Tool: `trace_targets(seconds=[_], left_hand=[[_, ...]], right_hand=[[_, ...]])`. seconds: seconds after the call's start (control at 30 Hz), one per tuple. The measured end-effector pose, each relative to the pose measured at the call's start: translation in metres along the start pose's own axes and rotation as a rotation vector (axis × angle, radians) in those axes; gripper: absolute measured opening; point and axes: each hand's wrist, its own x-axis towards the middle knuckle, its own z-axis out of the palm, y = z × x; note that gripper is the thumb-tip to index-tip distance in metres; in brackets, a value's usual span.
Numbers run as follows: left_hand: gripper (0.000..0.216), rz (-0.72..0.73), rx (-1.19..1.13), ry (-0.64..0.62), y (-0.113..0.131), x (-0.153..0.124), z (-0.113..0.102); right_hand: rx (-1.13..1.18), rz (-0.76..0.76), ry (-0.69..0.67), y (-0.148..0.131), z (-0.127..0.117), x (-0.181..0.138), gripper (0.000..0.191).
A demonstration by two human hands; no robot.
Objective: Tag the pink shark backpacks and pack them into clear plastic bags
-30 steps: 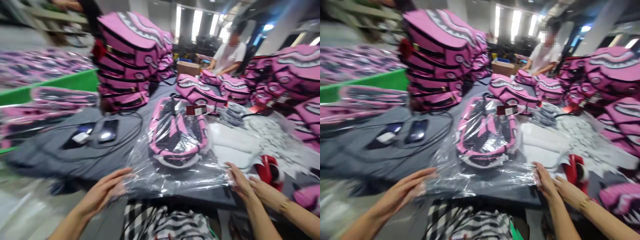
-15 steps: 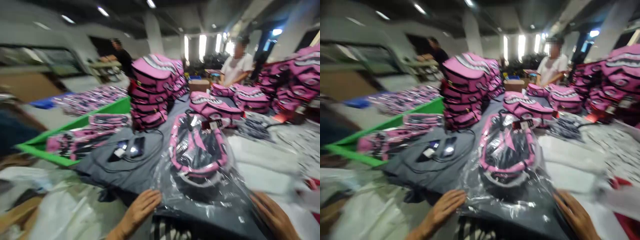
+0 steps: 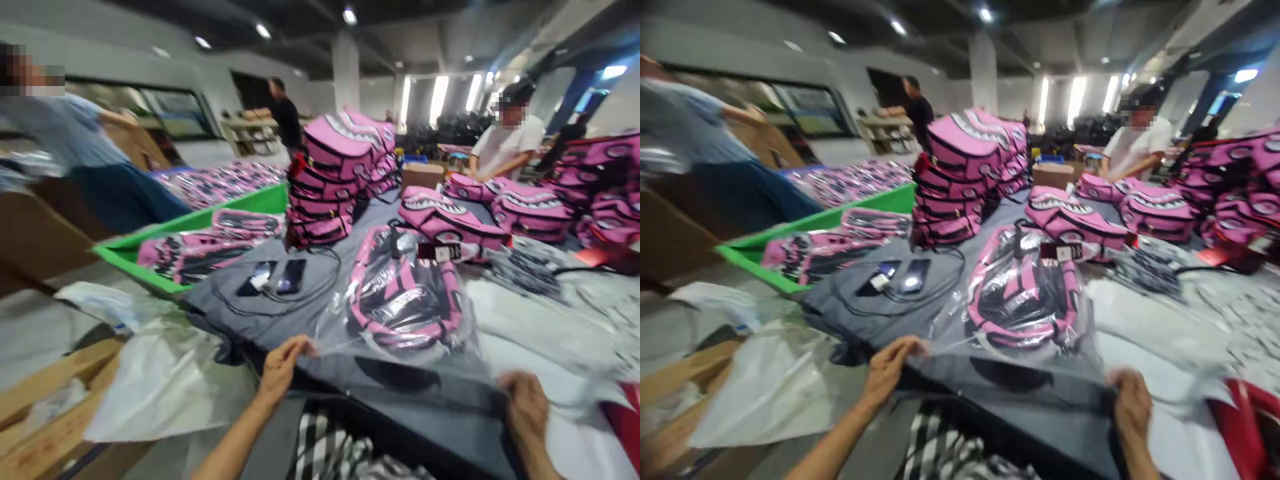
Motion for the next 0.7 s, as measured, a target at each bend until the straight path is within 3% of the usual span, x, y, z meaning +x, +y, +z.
trace_targets(seconds=[0.1,0.3,0.37,0.47,0.57,0.63,0.7], left_hand=[[0.064,-0.017,0.002,0.066,-0.001,0.008,0.011],[0.065,-0.149,0.245,-0.073,-0.012,0.032,0.025],[0.063,-0.119,0.304,-0.033,-0.01,0.034,0.034],[0.056,0.231,0.485,0.04,0.007,0.026,0.062],[0.041,0.703,0.647,-0.188,0.031,0.012,0.103],[0.034,0.82,0.66,-0.36,0.042,0.005,0.125],[0.031,0.83,0.641,-0.42,0.047,0.004,0.136]], right_hand=[[0.118,0.036,0.02,-0.009,-0.009,-0.001,0.053],[0.172,0.16,-0.053,-0.025,0.005,0.009,0.053],[0.175,0.189,-0.073,-0.025,0.003,0.009,0.053],[0.171,0.148,-0.067,-0.023,-0.001,0.009,0.052],[0.168,0.085,-0.05,-0.02,-0.001,0.009,0.052],[0.169,0.06,-0.037,-0.017,0.0,0.009,0.052],[0.172,0.047,-0.03,-0.014,0.001,0.009,0.052]])
